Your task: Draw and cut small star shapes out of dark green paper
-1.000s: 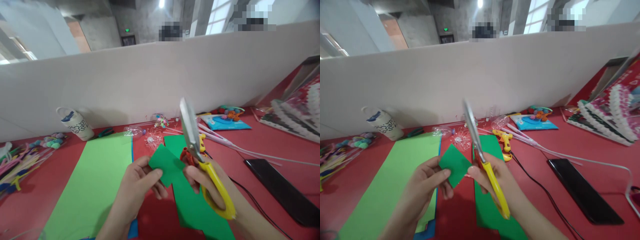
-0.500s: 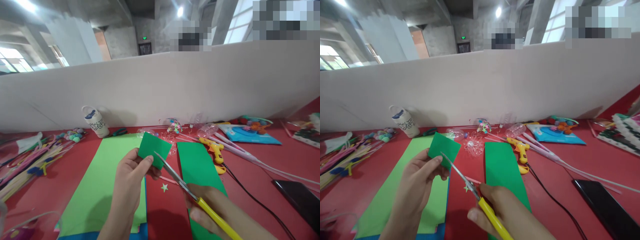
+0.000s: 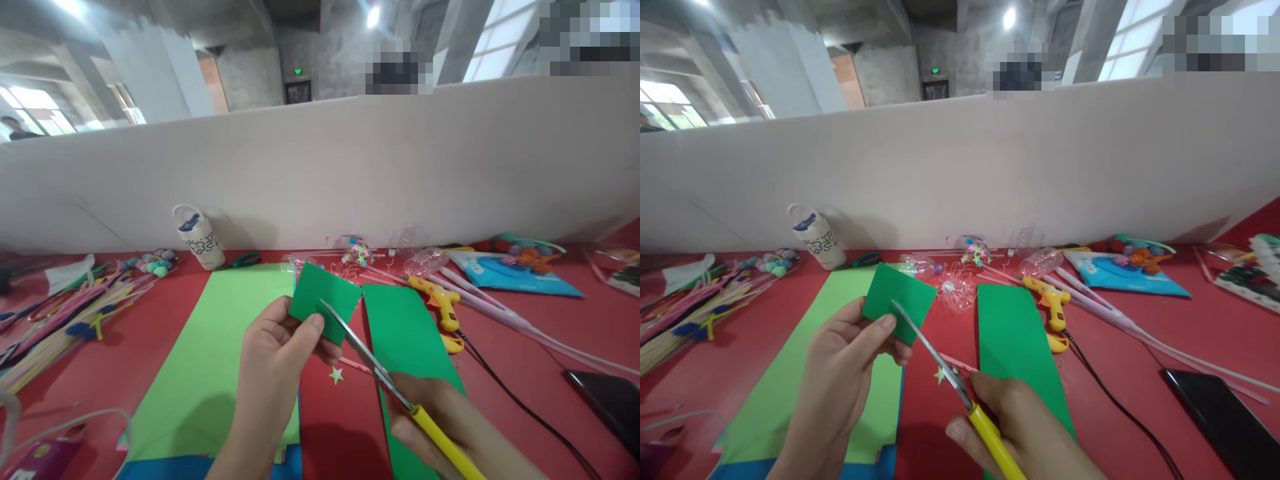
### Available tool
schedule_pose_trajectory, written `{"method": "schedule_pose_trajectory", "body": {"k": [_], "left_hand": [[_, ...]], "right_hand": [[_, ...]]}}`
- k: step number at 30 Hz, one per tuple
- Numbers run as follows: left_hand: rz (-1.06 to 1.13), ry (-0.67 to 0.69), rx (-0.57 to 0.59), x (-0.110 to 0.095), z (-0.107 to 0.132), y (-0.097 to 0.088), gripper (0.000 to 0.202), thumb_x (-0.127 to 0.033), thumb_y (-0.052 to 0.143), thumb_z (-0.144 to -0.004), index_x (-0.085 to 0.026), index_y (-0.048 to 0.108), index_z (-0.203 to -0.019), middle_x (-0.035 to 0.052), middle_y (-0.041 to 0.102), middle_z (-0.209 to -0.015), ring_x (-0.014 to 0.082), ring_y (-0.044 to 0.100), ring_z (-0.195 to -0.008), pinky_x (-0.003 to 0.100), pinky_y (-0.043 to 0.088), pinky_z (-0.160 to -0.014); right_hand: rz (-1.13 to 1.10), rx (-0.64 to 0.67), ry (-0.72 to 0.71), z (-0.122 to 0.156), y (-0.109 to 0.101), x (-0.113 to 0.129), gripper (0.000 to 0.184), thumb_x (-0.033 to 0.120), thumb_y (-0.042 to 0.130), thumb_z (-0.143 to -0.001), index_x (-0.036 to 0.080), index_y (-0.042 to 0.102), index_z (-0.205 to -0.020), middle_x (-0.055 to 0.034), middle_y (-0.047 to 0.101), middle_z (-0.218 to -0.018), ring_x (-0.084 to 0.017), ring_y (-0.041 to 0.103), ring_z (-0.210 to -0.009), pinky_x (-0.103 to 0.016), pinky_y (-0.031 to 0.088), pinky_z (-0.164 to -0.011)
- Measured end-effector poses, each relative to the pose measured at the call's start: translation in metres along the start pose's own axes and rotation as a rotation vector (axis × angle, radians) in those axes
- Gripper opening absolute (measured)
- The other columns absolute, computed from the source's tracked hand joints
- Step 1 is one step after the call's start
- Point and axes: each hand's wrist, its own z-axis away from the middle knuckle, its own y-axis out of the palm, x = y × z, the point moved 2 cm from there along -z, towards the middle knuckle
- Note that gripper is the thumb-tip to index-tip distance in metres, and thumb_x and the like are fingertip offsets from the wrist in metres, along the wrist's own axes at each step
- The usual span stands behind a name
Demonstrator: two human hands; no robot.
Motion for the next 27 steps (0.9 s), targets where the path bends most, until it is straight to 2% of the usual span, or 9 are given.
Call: {"method": "schedule_pose_trajectory", "body": {"k": [6,12,17,21,25,27], "left_hand": [[0.042,-0.032,0.078,0.000,-0.001,-0.001,0.004,-0.019,0.065,-0.075,-0.016,0.063,-0.073,-0.0023,0.066,-0.052,0.0103,0.060,-0.043,0.019,0.049,-0.047],[0.091,-0.081,0.135,0.002,-0.001,-0.002,0.003,-0.018,0.066,-0.075,-0.016,0.064,-0.074,-0.0026,0.066,-0.055,0.0096,0.059,-0.042,0.019,0.048,-0.043],[0.120,-0.089,0.151,0.004,-0.001,0.000,0.003,-0.018,0.065,-0.076,-0.015,0.064,-0.075,-0.0028,0.066,-0.053,0.0098,0.060,-0.041,0.019,0.049,-0.044],[0.100,-0.114,0.200,0.000,-0.003,-0.003,0.005,-0.018,0.066,-0.075,-0.014,0.063,-0.076,-0.0005,0.067,-0.055,0.0112,0.061,-0.043,0.019,0.050,-0.044],[0.045,-0.069,0.178,-0.008,-0.009,-0.014,0.012,-0.021,0.067,-0.074,-0.015,0.058,-0.069,-0.0016,0.065,-0.056,0.0106,0.062,-0.044,0.018,0.049,-0.044],[0.035,-0.061,0.144,-0.009,-0.010,-0.018,0.016,-0.021,0.068,-0.074,-0.016,0.055,-0.066,-0.0037,0.063,-0.054,0.0094,0.060,-0.042,0.017,0.047,-0.042]], "right_hand": [[0.046,-0.025,-0.025,0.002,0.004,0.000,0.042,0.062,0.056,-0.078,0.021,0.068,-0.074,-0.0039,0.060,-0.060,-0.021,0.055,-0.058,-0.026,0.044,-0.049],[0.047,0.022,-0.048,0.000,0.000,0.001,0.040,0.059,0.059,-0.077,0.020,0.069,-0.078,-0.0045,0.063,-0.066,-0.020,0.056,-0.061,-0.026,0.047,-0.053],[0.092,0.022,-0.090,-0.001,0.000,0.000,0.041,0.059,0.055,-0.081,0.021,0.068,-0.076,-0.0041,0.061,-0.060,-0.020,0.056,-0.059,-0.025,0.045,-0.049],[0.199,0.032,-0.108,0.000,-0.002,-0.001,0.047,0.062,0.048,-0.084,0.020,0.069,-0.080,-0.0052,0.063,-0.066,-0.021,0.057,-0.063,-0.025,0.045,-0.053],[0.208,0.033,-0.085,-0.002,-0.003,-0.007,0.054,0.069,0.045,-0.081,0.019,0.064,-0.072,-0.0027,0.056,-0.058,-0.016,0.049,-0.055,-0.023,0.040,-0.048],[0.194,0.087,-0.068,-0.005,-0.002,-0.009,0.058,0.073,0.045,-0.078,0.019,0.058,-0.064,0.0007,0.047,-0.052,-0.013,0.040,-0.049,-0.023,0.034,-0.044]]}}
